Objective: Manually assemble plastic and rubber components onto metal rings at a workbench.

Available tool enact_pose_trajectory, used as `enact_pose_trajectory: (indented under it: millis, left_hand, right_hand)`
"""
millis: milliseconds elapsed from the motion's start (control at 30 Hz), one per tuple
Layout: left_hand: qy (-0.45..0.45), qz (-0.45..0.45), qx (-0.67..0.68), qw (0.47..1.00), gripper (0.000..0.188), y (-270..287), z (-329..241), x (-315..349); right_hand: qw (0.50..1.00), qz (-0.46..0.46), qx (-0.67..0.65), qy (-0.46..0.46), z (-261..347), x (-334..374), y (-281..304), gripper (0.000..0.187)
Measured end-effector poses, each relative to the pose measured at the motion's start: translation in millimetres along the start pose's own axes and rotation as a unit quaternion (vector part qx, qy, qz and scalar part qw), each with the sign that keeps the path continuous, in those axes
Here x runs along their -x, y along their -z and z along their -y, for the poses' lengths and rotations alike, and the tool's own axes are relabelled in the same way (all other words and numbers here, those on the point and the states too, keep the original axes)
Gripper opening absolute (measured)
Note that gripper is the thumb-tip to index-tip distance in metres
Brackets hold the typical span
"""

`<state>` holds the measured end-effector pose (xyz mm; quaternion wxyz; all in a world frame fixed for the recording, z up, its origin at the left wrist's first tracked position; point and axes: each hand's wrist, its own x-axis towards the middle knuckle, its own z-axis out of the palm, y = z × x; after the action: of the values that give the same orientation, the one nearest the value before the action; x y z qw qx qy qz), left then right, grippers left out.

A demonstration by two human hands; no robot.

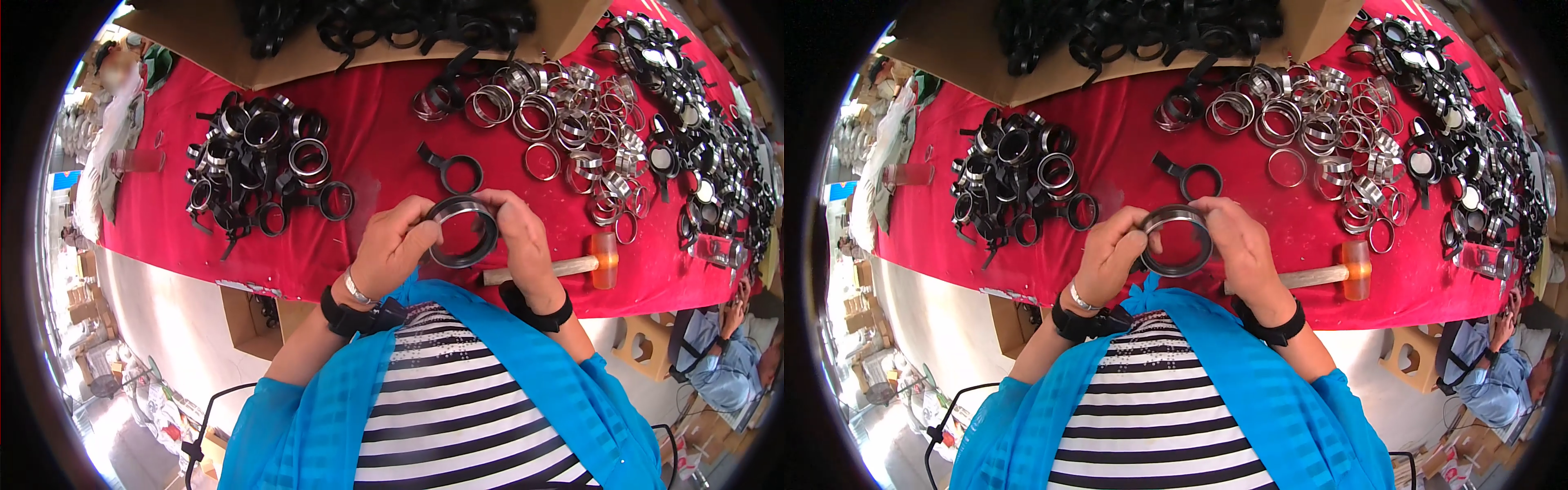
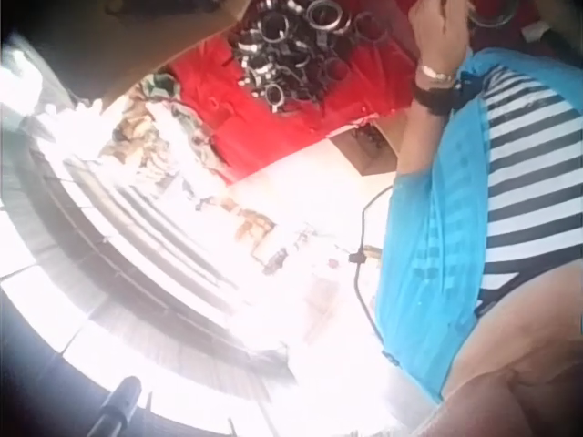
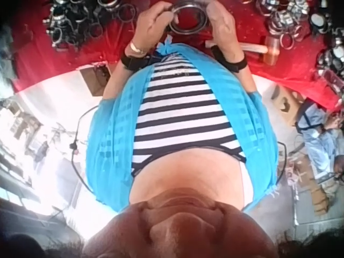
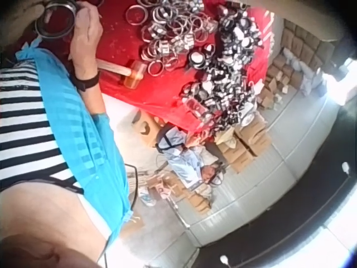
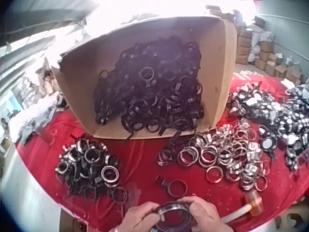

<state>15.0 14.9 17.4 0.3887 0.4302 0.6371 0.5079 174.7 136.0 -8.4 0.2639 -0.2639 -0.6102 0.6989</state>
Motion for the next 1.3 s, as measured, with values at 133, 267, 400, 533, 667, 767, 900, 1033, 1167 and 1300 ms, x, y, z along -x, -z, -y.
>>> enact_pose_trajectory:
  millis: [133,267,400,533,667,767,900,1033,1167,1300]
  left_hand:
    - [-0.066,-0.023,-0.037,0.997,0.022,4.9,-5.0,5.2]
    - [-0.145,-0.009,-0.145,0.979,0.025,11.4,-6.3,3.6]
    - [-0.103,-0.023,-0.07,0.992,0.025,7.3,-3.3,8.8]
    - [-0.002,-0.054,0.082,0.995,0.02,0.2,2.4,7.1]
    - [0.195,0.006,0.138,0.971,0.031,4.7,-1.0,-0.7]
    - [0.291,-0.001,0.299,0.909,0.034,1.0,-0.4,0.3]
    - [0.298,0.027,0.382,0.874,0.037,2.2,9.0,-0.2]
    - [0.244,-0.041,0.274,0.929,0.027,-6.2,4.8,-1.6]
    - [-0.01,-0.001,-0.101,0.995,0.014,-12.2,15.2,1.6]
    - [-0.056,-0.012,-0.019,0.998,0.015,-26.5,8.8,-2.2]
  right_hand:
    - [0.993,0.049,-0.093,-0.05,1.5,1.5,5.1,0.044]
    - [0.995,0.047,-0.087,-0.004,9.5,0.5,-4.1,0.04]
    - [0.992,0.07,-0.107,-0.019,16.7,2.4,-3.5,0.031]
    - [0.999,0.045,0.004,0.004,10.2,0.6,-1.9,0.024]
    - [0.979,-0.007,0.176,0.099,11.0,-3.1,-1.3,0.023]
    - [0.983,0.006,0.173,0.057,3.6,-4.8,3.4,0.023]
    - [0.998,-0.041,0.015,-0.048,7.1,-1.9,0.4,0.021]
    - [0.996,-0.089,0.008,0.006,5.6,4.3,0.5,0.017]
    - [0.979,-0.005,-0.14,-0.149,19.9,8.6,-10.7,0.013]
    - [0.968,-0.001,-0.189,-0.163,17.6,8.6,-10.3,0.016]
